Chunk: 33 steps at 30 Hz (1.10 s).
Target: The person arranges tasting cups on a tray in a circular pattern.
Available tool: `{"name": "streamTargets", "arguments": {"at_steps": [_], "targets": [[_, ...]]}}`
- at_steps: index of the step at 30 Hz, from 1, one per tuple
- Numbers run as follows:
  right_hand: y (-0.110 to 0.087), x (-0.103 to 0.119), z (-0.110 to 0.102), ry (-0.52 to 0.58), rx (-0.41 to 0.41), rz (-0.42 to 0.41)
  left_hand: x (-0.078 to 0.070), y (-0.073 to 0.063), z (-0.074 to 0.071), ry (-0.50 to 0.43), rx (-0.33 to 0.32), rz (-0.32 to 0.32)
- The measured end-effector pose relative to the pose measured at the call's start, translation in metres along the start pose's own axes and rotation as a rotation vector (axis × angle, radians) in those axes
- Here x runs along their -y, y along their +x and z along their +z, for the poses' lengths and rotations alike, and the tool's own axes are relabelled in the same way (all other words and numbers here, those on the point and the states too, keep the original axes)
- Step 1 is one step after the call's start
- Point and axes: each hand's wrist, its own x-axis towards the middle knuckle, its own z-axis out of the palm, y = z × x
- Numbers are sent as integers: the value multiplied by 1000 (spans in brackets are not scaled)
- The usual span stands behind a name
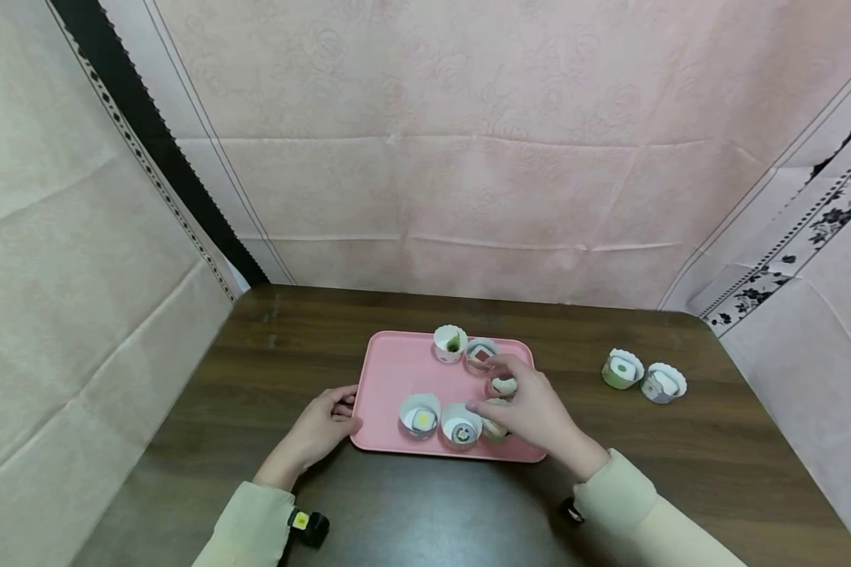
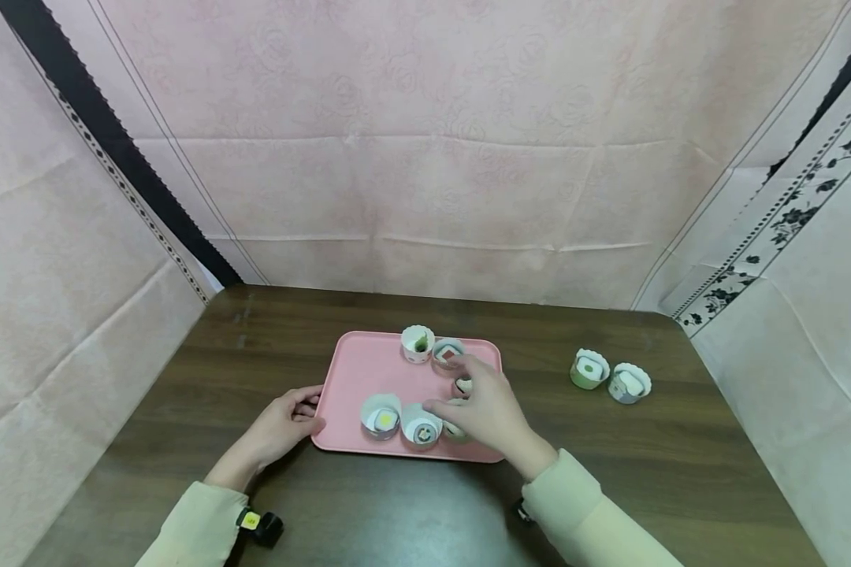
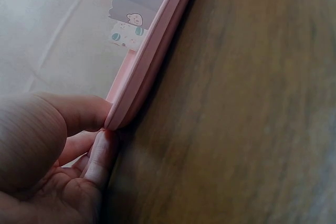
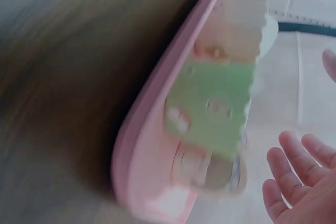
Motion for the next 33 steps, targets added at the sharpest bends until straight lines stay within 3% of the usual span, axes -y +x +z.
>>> {"name": "streamTargets", "arguments": {"at_steps": [12, 23, 33], "targets": [[-19, -51, -52, -104, -90, 90, 0, 1, 4, -1, 0, 13], [-33, -98, -97, -98, -178, 149, 0, -1, 2, 2, -3, 5], [-40, -131, -129, -151, -386, 229, 1, -1, 0, 13, -2, 1]]}}
